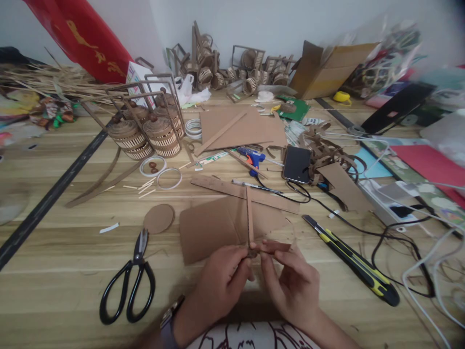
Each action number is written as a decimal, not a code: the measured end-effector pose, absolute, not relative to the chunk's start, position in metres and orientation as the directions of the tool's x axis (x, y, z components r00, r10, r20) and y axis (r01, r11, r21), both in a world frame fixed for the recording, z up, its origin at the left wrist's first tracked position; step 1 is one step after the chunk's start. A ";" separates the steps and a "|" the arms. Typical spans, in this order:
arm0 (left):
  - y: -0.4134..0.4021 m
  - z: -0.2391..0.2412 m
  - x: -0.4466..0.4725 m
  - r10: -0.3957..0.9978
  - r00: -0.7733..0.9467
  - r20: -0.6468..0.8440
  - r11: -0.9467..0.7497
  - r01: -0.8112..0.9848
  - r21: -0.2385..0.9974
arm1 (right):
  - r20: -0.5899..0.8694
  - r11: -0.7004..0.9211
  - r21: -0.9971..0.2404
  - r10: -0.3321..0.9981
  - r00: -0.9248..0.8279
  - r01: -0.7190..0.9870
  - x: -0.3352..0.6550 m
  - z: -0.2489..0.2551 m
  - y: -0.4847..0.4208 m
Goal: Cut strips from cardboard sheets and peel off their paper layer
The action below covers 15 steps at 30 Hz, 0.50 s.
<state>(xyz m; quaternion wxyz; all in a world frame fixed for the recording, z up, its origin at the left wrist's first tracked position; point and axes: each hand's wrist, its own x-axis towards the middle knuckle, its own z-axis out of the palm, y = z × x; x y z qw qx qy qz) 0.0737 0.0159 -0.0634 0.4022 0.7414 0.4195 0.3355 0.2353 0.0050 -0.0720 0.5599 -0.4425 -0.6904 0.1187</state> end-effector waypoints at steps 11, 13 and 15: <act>0.015 -0.068 0.074 0.931 0.365 0.010 -0.113 0.264 0.958 | 0.655 0.586 -0.674 0.756 -0.002 0.450 0.234 -0.077 0.005; 0.015 -0.068 0.074 0.935 0.355 0.010 -0.110 0.263 0.958 | 0.640 0.572 -0.681 0.768 -0.009 0.457 0.235 -0.080 0.005; 0.016 -0.067 0.073 0.939 0.343 0.014 -0.109 0.260 0.959 | 0.632 0.571 -0.665 0.774 -0.046 0.481 0.236 -0.083 0.006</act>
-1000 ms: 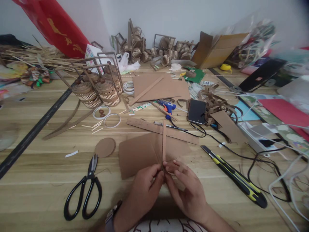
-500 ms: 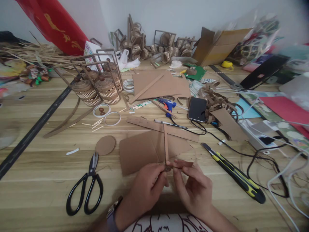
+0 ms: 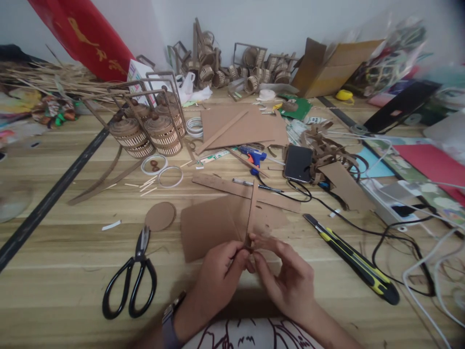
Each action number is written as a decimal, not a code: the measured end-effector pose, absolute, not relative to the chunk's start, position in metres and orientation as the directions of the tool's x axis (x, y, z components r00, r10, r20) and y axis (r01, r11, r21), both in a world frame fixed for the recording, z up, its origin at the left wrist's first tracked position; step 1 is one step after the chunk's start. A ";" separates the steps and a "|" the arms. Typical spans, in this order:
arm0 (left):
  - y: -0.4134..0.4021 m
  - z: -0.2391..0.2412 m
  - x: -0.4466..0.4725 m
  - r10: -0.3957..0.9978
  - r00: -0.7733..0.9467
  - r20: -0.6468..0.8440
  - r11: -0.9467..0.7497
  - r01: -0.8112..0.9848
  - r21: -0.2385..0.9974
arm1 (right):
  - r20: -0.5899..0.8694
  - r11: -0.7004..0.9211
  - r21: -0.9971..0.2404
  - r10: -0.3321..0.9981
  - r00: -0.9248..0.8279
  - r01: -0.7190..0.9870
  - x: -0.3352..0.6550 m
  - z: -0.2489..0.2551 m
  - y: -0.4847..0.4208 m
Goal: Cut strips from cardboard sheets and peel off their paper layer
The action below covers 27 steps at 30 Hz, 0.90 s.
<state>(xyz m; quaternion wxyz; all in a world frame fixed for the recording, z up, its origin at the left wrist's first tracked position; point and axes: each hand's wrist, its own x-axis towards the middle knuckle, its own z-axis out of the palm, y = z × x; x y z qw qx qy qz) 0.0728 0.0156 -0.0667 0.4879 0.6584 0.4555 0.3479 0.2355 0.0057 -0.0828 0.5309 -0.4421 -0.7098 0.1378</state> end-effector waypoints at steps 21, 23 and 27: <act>0.018 -0.071 0.070 0.869 0.333 0.366 -0.487 0.445 0.752 | 0.563 0.512 -0.671 0.822 -0.080 0.536 0.241 -0.077 0.009; 0.018 -0.070 0.070 0.863 0.345 0.370 -0.497 0.449 0.743 | 0.571 0.534 -0.666 0.814 -0.105 0.521 0.243 -0.075 0.011; 0.018 -0.068 0.071 0.862 0.361 0.355 -0.496 0.460 0.737 | 0.619 0.581 -0.625 0.776 -0.122 0.521 0.243 -0.072 0.013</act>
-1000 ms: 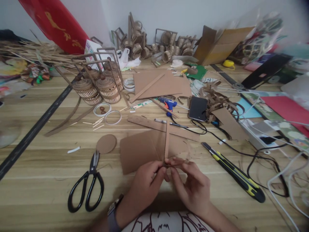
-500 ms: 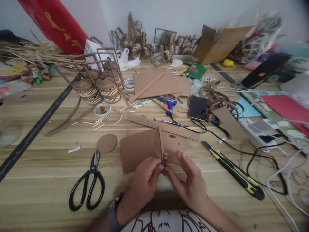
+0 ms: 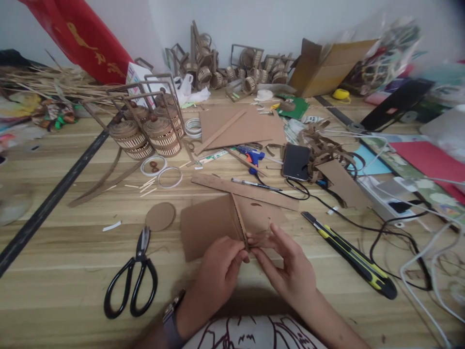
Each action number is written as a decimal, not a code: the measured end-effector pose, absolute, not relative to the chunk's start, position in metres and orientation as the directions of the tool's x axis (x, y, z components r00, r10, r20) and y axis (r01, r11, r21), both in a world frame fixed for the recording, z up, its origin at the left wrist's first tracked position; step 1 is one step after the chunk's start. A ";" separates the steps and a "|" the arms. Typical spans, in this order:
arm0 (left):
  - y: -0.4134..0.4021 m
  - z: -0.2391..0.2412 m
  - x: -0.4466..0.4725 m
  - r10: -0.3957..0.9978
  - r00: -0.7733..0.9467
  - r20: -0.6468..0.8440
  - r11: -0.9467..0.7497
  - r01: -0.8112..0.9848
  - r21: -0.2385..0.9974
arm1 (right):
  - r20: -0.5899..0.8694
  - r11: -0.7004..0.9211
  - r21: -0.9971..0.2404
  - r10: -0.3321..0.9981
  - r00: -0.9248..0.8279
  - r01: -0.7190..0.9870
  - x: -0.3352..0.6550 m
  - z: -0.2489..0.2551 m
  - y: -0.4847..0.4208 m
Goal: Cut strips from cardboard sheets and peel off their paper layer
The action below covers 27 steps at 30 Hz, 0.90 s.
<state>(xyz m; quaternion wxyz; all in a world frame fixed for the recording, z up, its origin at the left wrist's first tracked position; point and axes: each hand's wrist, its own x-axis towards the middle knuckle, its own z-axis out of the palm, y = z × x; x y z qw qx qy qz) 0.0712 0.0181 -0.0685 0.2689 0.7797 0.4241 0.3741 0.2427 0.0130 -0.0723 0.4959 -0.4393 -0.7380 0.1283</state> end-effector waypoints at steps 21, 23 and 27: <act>0.012 -0.060 0.071 0.879 0.379 0.290 -0.443 0.420 0.792 | 0.644 0.610 -0.683 0.762 -0.062 0.402 0.236 -0.074 0.008; 0.012 -0.060 0.071 0.874 0.391 0.290 -0.447 0.410 0.795 | 0.617 0.586 -0.731 0.787 -0.029 0.350 0.235 -0.076 0.007; 0.012 -0.059 0.072 0.864 0.417 0.282 -0.451 0.395 0.801 | 0.579 0.549 -0.800 0.812 0.070 0.244 0.232 -0.076 0.007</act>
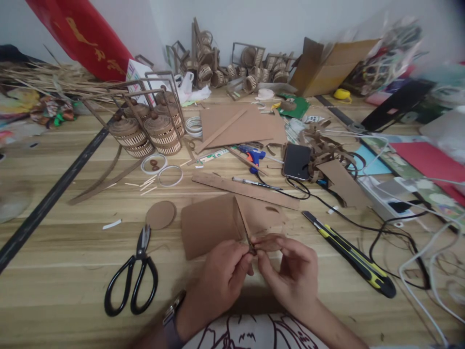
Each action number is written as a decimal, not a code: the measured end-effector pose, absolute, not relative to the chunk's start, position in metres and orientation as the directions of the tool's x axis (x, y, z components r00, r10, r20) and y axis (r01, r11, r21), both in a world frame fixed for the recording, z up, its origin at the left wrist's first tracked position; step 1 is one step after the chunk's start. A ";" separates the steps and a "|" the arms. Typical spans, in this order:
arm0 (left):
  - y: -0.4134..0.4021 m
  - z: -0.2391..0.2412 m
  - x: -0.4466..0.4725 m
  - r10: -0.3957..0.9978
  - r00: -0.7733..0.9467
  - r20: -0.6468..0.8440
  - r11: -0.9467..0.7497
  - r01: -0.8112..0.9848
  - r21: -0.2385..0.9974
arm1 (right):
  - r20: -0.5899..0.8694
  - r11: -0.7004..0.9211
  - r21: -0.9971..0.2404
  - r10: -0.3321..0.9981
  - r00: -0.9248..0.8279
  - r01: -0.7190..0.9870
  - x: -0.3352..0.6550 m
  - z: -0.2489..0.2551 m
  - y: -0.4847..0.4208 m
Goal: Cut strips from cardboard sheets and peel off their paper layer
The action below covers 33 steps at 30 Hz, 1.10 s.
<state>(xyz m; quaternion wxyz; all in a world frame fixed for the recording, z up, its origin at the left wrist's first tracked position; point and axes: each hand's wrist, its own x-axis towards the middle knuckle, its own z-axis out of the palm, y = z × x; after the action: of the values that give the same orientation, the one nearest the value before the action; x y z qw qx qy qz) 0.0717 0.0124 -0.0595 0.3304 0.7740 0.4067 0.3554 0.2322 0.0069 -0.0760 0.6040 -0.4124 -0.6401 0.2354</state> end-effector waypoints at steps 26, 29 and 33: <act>0.012 -0.051 0.073 0.905 0.370 0.208 -0.374 0.462 0.804 | 0.602 0.580 -0.791 0.794 0.079 0.197 0.227 -0.072 0.006; 0.013 -0.050 0.073 0.902 0.375 0.215 -0.378 0.443 0.813 | 0.537 0.527 -0.843 0.831 0.146 0.107 0.224 -0.071 0.007; 0.013 -0.049 0.073 0.915 0.367 0.167 -0.328 0.434 0.839 | 0.570 0.560 -0.821 0.816 0.095 0.113 0.228 -0.071 0.008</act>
<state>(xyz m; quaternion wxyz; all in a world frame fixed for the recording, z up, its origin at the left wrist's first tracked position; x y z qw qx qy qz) 0.0731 0.0128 -0.0490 0.3614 0.7437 0.4534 0.3328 0.2275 0.0076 -0.0709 0.6358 -0.3787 -0.6131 0.2765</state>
